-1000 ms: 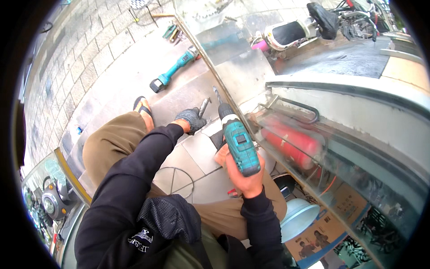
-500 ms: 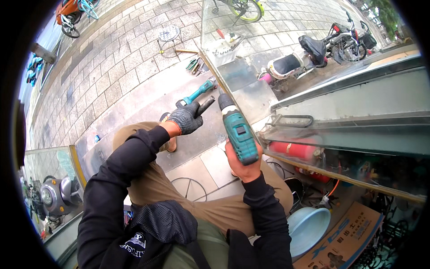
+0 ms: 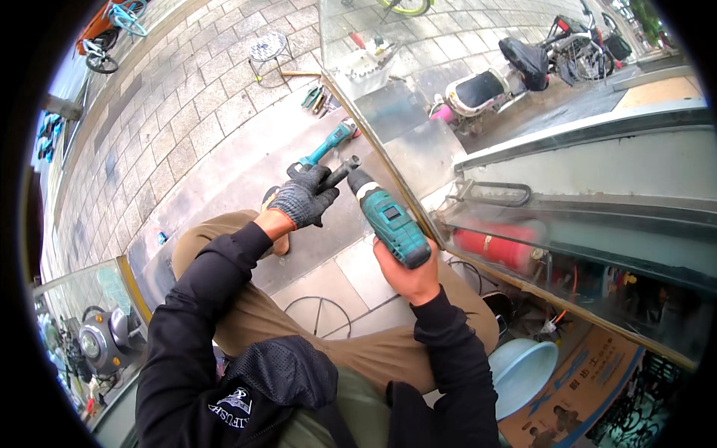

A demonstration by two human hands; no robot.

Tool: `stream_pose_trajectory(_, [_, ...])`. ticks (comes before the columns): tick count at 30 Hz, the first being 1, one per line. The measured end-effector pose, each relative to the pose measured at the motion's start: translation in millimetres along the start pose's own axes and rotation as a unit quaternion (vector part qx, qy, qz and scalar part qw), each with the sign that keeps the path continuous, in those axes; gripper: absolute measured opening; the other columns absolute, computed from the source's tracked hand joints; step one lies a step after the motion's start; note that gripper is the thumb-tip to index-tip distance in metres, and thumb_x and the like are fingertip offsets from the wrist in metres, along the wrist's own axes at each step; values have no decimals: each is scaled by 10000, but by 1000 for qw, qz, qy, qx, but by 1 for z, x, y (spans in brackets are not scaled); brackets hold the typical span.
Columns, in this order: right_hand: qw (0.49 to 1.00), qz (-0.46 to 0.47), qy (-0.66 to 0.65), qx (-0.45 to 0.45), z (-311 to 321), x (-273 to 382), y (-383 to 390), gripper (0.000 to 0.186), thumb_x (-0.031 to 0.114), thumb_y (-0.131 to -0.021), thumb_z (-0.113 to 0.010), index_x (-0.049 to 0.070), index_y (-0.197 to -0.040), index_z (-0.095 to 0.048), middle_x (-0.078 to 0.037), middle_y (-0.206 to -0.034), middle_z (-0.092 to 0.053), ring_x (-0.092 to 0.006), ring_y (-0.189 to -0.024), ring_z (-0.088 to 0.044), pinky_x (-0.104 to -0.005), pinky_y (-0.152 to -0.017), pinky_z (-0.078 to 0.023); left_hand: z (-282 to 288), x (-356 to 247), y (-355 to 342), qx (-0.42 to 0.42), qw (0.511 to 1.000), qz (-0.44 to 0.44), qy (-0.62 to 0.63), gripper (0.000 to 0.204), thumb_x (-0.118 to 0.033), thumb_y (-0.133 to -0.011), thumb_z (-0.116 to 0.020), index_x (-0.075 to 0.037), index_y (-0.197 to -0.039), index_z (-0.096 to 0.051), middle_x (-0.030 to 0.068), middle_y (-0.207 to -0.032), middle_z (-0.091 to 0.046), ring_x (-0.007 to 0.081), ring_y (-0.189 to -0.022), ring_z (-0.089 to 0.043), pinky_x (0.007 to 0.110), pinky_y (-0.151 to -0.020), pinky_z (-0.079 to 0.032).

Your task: The person sits on the ground and uses a cordless drill to make holes in a metal frame. They hold the drill with both hands, position it on the frame, and operate it to create holes.

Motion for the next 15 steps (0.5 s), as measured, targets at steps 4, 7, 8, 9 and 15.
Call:
stream_pose_trajectory(4, [954, 202, 217, -45, 22, 18, -5, 207, 64, -939, -812, 37, -1142, -784, -101, -918, -782, -189, -791, -737, -354, -767, -579, 9, -9, 4, -75, 995, -59, -20, 435, -267, -959, -828, -47, -1307, -688, 231, -1074, -718, 433, -1009, -716, 528, -891, -570])
stream_pose_trajectory(7, [988, 73, 129, -54, 36, 7, -10, 157, 67, -975, -772, 40, -1129, -758, -85, -887, -745, -189, -768, -713, -377, -731, -561, 12, -9, 3, -54, 996, -4, 71, 420, -232, -974, -818, -58, -1330, -678, 214, -1107, -733, 374, -973, -752, 477, -862, -593])
stream_pose_trajectory(8, [998, -9, 25, -57, 37, 1, -14, 144, 67, -978, -764, 37, -1118, -750, -83, -872, -733, -190, -754, -707, -381, -713, -553, 9, -7, 3, -30, 996, 7, 79, 427, -247, -983, -813, -91, -1354, -670, 196, -1159, -720, 330, -950, -763, 449, -807, -613])
stream_pose_trajectory(9, [997, 19, 22, -73, 35, -5, -16, 119, 72, -981, -755, 36, -1094, -741, -66, -820, -709, -181, -695, -679, -379, -668, -537, 7, -6, 2, -6, 996, 18, 87, 435, -263, -992, -808, -125, -1378, -662, 178, -1211, -707, 287, -927, -774, 422, -751, -632])
stream_pose_trajectory(15, [997, 30, 44, -57, 19, 1, -18, 99, 70, -974, -739, 36, -1066, -754, -61, -772, -702, -194, -654, -673, -365, -647, -547, 5, -16, 4, -70, 983, -167, -11, 260, -176, -1009, -766, -89, -1253, -742, 113, -1334, -717, 347, -1205, -717, 441, -981, -593])
Point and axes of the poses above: each hand's wrist, its own y-axis away from the middle knuckle, its own z-axis out of the back of the hand, x = y × z, the point moved 6 cm from there along -y, towards the middle knuckle
